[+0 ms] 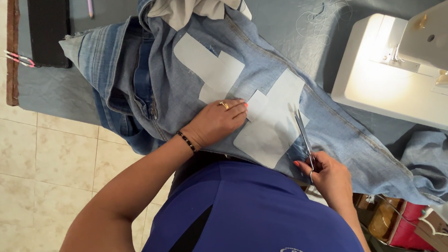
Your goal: Trimming the edges of white fabric patches on a pair of jeans using scissors
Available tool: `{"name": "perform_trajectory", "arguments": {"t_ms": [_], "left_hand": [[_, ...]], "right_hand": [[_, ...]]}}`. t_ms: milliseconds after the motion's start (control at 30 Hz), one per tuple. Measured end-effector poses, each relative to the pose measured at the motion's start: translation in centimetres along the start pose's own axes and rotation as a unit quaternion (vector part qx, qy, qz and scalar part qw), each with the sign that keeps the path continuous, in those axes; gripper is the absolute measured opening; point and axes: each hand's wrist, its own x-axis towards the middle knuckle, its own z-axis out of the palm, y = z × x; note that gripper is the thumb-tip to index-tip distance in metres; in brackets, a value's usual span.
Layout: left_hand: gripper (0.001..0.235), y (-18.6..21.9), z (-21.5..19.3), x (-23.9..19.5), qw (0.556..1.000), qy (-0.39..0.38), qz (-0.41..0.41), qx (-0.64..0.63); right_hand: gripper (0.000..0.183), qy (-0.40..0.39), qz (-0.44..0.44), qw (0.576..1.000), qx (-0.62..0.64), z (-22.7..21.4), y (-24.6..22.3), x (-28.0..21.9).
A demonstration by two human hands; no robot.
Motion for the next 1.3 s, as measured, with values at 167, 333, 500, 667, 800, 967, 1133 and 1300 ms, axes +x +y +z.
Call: {"name": "perform_trajectory", "arguments": {"t_ms": [167, 333, 500, 667, 800, 967, 1133, 1300], "left_hand": [[0.006, -0.3, -1.3, 0.7, 0.998, -0.015, -0.017, -0.05], [0.009, -0.8, -1.4, 1.5, 0.997, -0.005, -0.048, -0.061], [0.035, 1.7, -0.5, 3.1, 0.994, 0.018, -0.046, -0.093], [0.098, 2.9, -1.7, 1.7, 0.986, -0.11, -0.093, -0.084], [0.105, 2.9, -0.8, 1.2, 0.981, -0.156, -0.095, -0.066], [0.103, 2.9, -1.7, 2.2, 0.982, -0.175, -0.072, 0.01], [0.099, 2.4, -0.8, 2.2, 0.985, -0.145, -0.082, -0.044], [0.1, 2.6, -1.3, 2.2, 0.975, -0.189, -0.106, -0.043]], "right_hand": [[0.036, -0.011, 0.013, 1.0, 0.001, 0.0, 0.1, 0.1], [0.036, -0.007, 0.005, 1.0, -0.003, 0.0, 0.1, 0.1], [0.036, -0.021, 0.012, 1.0, -0.018, -0.2, 0.0, 0.2], [0.035, -0.027, 0.036, 0.999, 0.004, 0.0, 0.2, 0.5], [0.034, -0.025, 0.042, 0.999, 0.017, -0.3, -0.3, 0.5], [0.041, -0.054, 0.034, 0.994, -0.086, 0.1, -0.1, 1.1], [0.041, -0.045, 0.017, 0.995, -0.087, 0.1, -0.1, 1.3], [0.049, -0.051, 0.029, 0.996, -0.067, 0.0, -0.4, 1.2]]}}
